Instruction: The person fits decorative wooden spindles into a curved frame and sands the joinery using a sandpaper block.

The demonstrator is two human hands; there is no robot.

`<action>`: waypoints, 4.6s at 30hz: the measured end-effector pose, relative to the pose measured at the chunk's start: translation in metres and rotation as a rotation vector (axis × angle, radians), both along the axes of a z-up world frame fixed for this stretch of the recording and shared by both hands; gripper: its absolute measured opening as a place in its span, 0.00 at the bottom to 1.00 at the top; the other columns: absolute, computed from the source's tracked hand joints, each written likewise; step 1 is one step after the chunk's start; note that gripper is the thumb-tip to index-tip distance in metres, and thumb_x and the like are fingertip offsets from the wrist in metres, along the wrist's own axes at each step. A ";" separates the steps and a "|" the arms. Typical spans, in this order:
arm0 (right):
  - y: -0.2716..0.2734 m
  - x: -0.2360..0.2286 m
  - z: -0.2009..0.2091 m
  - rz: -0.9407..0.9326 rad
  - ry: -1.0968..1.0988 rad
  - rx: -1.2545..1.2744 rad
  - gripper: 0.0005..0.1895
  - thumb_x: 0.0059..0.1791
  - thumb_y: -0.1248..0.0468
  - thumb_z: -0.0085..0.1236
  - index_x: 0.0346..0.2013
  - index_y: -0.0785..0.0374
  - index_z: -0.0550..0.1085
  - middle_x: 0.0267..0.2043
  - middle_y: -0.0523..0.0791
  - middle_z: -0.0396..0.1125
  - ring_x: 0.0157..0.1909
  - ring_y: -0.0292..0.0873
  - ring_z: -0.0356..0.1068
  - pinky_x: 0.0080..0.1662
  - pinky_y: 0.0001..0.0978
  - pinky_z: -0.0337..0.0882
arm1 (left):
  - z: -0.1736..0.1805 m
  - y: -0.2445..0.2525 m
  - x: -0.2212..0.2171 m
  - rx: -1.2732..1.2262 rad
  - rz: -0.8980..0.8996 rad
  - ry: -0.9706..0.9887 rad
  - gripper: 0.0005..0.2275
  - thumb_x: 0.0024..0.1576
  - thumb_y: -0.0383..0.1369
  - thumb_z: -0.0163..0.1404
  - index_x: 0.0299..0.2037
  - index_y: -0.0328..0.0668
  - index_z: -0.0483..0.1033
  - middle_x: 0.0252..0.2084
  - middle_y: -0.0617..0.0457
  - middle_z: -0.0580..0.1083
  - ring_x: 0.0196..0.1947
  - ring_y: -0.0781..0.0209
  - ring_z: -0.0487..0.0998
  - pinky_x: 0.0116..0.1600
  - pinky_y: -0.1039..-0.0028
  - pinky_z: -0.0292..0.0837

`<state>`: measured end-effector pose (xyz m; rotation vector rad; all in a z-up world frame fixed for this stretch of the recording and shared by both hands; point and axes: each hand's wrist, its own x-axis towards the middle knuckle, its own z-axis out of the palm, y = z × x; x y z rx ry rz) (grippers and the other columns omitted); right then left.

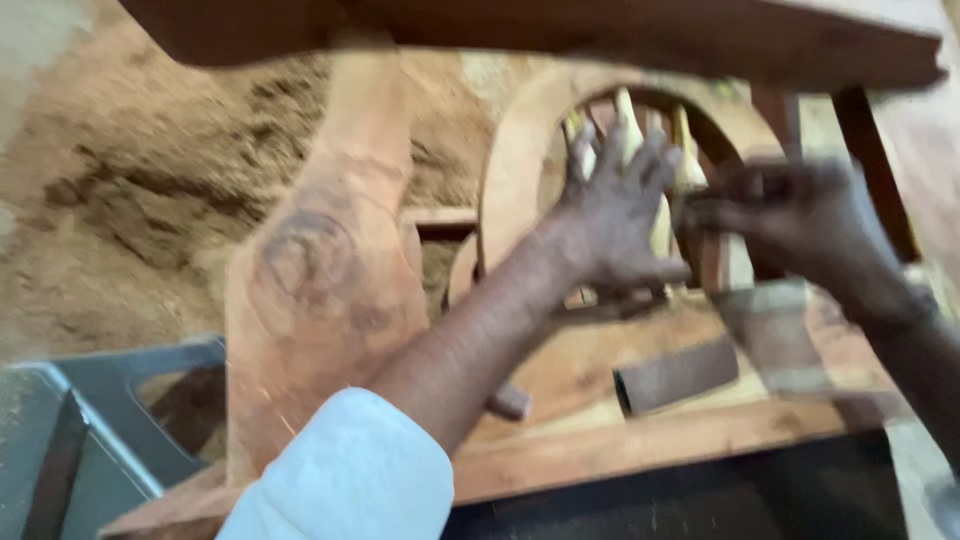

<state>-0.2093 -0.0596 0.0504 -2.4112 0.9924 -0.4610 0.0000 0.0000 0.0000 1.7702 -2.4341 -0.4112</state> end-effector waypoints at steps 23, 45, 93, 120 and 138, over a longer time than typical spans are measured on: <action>0.066 0.009 0.003 -0.249 0.073 -0.157 0.13 0.46 0.61 0.73 0.41 0.64 0.82 0.32 0.45 0.77 0.35 0.33 0.76 0.35 0.27 0.74 | 0.003 0.006 -0.006 -0.010 0.006 -0.006 0.55 0.48 0.71 0.42 0.76 0.37 0.36 0.79 0.39 0.36 0.77 0.31 0.30 0.72 0.34 0.18; 0.053 0.002 -0.001 -0.241 -0.047 0.044 0.13 0.44 0.64 0.71 0.40 0.67 0.81 0.35 0.44 0.78 0.38 0.30 0.77 0.41 0.23 0.77 | 0.015 0.005 -0.001 0.035 0.022 0.035 0.55 0.45 0.69 0.48 0.76 0.37 0.41 0.79 0.39 0.39 0.77 0.29 0.31 0.73 0.33 0.23; 0.027 -0.007 0.013 -0.214 -0.016 -0.277 0.14 0.46 0.51 0.73 0.39 0.54 0.82 0.35 0.42 0.77 0.35 0.39 0.79 0.35 0.31 0.75 | 0.018 0.013 0.004 -0.025 -0.006 0.174 0.55 0.43 0.61 0.55 0.75 0.40 0.40 0.79 0.41 0.40 0.77 0.31 0.29 0.74 0.39 0.22; -0.011 0.041 0.002 -0.302 0.075 -0.287 0.16 0.47 0.48 0.70 0.37 0.57 0.84 0.33 0.47 0.77 0.31 0.45 0.78 0.36 0.39 0.76 | 0.018 0.013 0.005 0.014 0.020 0.131 0.57 0.42 0.62 0.53 0.75 0.36 0.35 0.79 0.41 0.41 0.78 0.33 0.31 0.75 0.39 0.19; 0.004 0.032 0.004 -0.423 0.147 -0.251 0.22 0.53 0.48 0.67 0.29 0.64 0.83 0.21 0.52 0.71 0.20 0.45 0.69 0.30 0.39 0.67 | 0.024 0.014 0.004 0.018 0.024 0.140 0.59 0.40 0.64 0.53 0.75 0.39 0.32 0.79 0.42 0.36 0.76 0.29 0.24 0.73 0.35 0.18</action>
